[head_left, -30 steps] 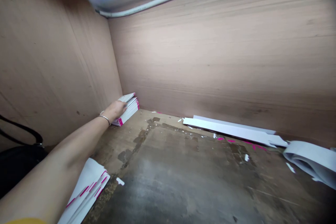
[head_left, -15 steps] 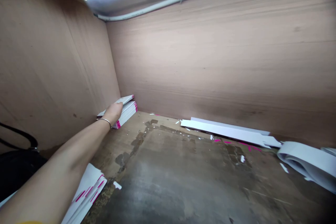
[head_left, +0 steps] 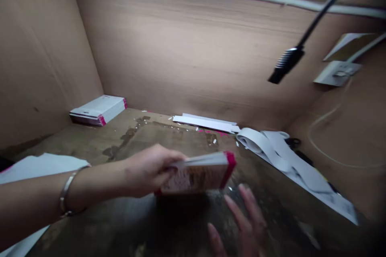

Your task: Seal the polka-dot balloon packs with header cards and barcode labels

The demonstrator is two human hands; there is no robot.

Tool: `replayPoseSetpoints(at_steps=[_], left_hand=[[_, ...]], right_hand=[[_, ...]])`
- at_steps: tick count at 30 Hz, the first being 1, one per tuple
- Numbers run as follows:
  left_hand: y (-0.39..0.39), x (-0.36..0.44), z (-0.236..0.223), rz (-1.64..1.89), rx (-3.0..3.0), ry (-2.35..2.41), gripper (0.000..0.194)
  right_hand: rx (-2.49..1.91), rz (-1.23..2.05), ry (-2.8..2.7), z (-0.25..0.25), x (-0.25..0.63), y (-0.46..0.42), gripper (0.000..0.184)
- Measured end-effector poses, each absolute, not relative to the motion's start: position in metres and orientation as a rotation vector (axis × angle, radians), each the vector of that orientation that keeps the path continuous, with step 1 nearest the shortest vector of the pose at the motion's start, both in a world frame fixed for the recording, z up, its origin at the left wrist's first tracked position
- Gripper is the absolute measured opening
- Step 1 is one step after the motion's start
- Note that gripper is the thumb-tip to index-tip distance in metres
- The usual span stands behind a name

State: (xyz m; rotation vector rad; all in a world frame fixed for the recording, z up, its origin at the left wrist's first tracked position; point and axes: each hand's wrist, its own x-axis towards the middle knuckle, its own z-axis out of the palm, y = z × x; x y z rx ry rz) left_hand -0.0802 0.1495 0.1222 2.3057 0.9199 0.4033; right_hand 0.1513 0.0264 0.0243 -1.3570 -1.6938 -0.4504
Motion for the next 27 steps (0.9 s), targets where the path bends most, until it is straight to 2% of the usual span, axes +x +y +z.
replayPoseSetpoints(at_steps=[2, 3, 5, 6, 8, 10, 12, 14, 16, 18, 22, 27], left_hand=[[0.124, -0.054, 0.115, 0.203, 2.374, 0.722, 0.027], [0.117, -0.045, 0.114, 0.159, 2.415, 0.688, 0.026], [0.115, -0.035, 0.115, 0.091, 2.496, 0.645, 0.024], [0.116, -0.032, 0.116, 0.069, 2.530, 0.629, 0.024], [0.119, -0.031, 0.118, 0.039, 2.590, 0.618, 0.024], [0.119, -0.034, 0.118, 0.050, 2.616, 0.650, 0.023], [0.116, -0.042, 0.114, 0.224, 2.569, 0.765, 0.029], [0.110, -0.052, 0.104, 0.646, 2.366, 0.921, 0.053], [0.100, -0.060, 0.087, 1.081, 1.975, 0.973, 0.076], [0.087, -0.060, 0.065, 1.190, 1.632, 0.908, 0.081], [0.058, -0.044, 0.026, 0.935, 1.400, 0.790, 0.056], [0.046, -0.034, 0.018, 0.859, 1.440, 0.760, 0.023]], right_hand=[[-1.264, -0.647, -1.831, 0.060, 0.163, 0.023, 0.049], [-1.244, -0.617, -1.998, 0.080, 0.168, 0.024, 0.049], [-1.360, -0.357, -2.343, 0.112, 0.170, 0.033, 0.051], [-1.430, -0.172, -2.492, 0.123, 0.168, 0.040, 0.046], [-1.536, 0.187, -2.721, 0.133, 0.160, 0.059, 0.022], [-1.551, 0.321, -2.774, 0.132, 0.153, 0.074, 0.011], [-1.548, 0.333, -2.727, 0.127, 0.153, 0.079, 0.012], [-1.546, 0.362, -2.665, 0.121, 0.161, 0.073, 0.014], [-1.473, 0.578, -2.423, 0.110, 0.173, 0.058, 0.019], [-1.282, 0.911, -2.000, 0.090, 0.181, 0.041, 0.018], [-1.010, 1.275, -1.488, 0.037, 0.179, 0.018, 0.024], [-1.078, 1.237, -1.561, 0.005, 0.178, 0.010, 0.028]])
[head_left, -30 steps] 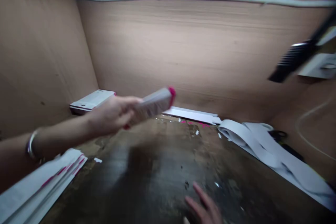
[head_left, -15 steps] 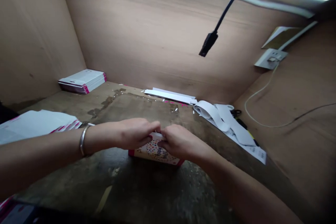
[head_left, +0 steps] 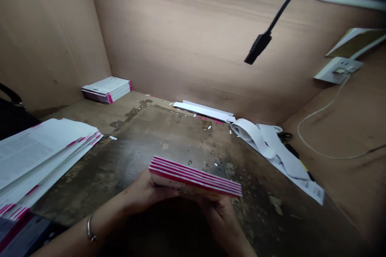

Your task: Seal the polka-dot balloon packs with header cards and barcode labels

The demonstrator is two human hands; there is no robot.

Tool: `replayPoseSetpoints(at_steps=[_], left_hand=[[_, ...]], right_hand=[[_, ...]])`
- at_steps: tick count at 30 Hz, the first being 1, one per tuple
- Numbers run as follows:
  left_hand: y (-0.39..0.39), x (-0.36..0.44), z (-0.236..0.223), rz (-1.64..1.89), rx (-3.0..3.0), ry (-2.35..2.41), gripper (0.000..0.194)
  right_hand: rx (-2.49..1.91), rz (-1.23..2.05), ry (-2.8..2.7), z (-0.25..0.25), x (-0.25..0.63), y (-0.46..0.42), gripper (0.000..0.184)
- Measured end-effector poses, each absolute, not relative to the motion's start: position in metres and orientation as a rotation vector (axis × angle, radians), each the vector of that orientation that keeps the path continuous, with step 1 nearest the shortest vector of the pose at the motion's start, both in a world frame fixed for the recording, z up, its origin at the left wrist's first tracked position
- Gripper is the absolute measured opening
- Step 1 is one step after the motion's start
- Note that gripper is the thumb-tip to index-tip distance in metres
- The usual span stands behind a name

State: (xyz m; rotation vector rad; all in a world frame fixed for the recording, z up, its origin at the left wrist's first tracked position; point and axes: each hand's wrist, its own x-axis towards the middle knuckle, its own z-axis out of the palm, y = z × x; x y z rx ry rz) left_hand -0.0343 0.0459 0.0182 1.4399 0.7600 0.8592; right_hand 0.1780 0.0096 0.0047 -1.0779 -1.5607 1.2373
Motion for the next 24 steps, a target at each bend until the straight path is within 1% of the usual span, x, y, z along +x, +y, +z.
replayPoseSetpoints(at_steps=[2, 4, 6, 9, 12, 14, 16, 17, 18, 20, 21, 23, 24], left_hand=[[0.047, -0.035, 0.022, 0.847, 1.449, 0.750, 0.018], [0.047, -0.033, 0.025, 0.846, 1.421, 0.732, 0.018], [0.046, -0.030, 0.027, 0.854, 1.380, 0.720, 0.021], [0.044, -0.024, 0.028, 0.863, 1.208, 0.763, 0.032], [0.048, -0.020, 0.021, 0.793, 1.030, 0.927, 0.048], [0.051, -0.022, 0.013, 0.815, 1.092, 1.175, 0.061], [0.051, -0.026, 0.004, 0.914, 1.413, 1.422, 0.072], [0.050, -0.028, -0.001, 0.934, 1.654, 1.456, 0.070], [0.048, -0.030, -0.004, 0.908, 1.906, 1.410, 0.062], [0.042, -0.032, -0.011, 0.745, 2.279, 1.194, 0.042], [0.040, -0.032, -0.013, 0.658, 2.372, 1.114, 0.036], [0.037, -0.030, -0.016, 0.555, 2.458, 1.081, 0.034], [0.036, -0.029, -0.016, 0.528, 2.485, 1.095, 0.034]], right_hand=[[-1.103, 1.193, -1.606, 0.003, 0.182, 0.009, 0.027], [-1.136, 1.178, -1.619, 0.003, 0.186, 0.010, 0.026], [-1.159, 1.240, -1.579, 0.005, 0.187, 0.011, 0.025], [-1.120, 1.420, -1.355, 0.010, 0.182, 0.015, 0.030], [-1.075, 1.577, -1.133, 0.010, 0.174, 0.020, 0.037], [-1.075, 1.651, -1.037, 0.006, 0.170, 0.024, 0.040], [-1.110, 1.677, -0.975, 0.000, 0.168, 0.026, 0.043], [-1.125, 1.678, -0.959, -0.003, 0.167, 0.027, 0.044], [-1.132, 1.681, -0.949, -0.006, 0.166, 0.028, 0.045], [-1.127, 1.684, -0.939, -0.010, 0.168, 0.029, 0.046], [-1.128, 1.686, -0.961, -0.011, 0.170, 0.029, 0.046], [-1.213, 1.638, -1.137, -0.008, 0.177, 0.029, 0.042], [-1.335, 1.543, -1.305, -0.004, 0.183, 0.029, 0.037]])
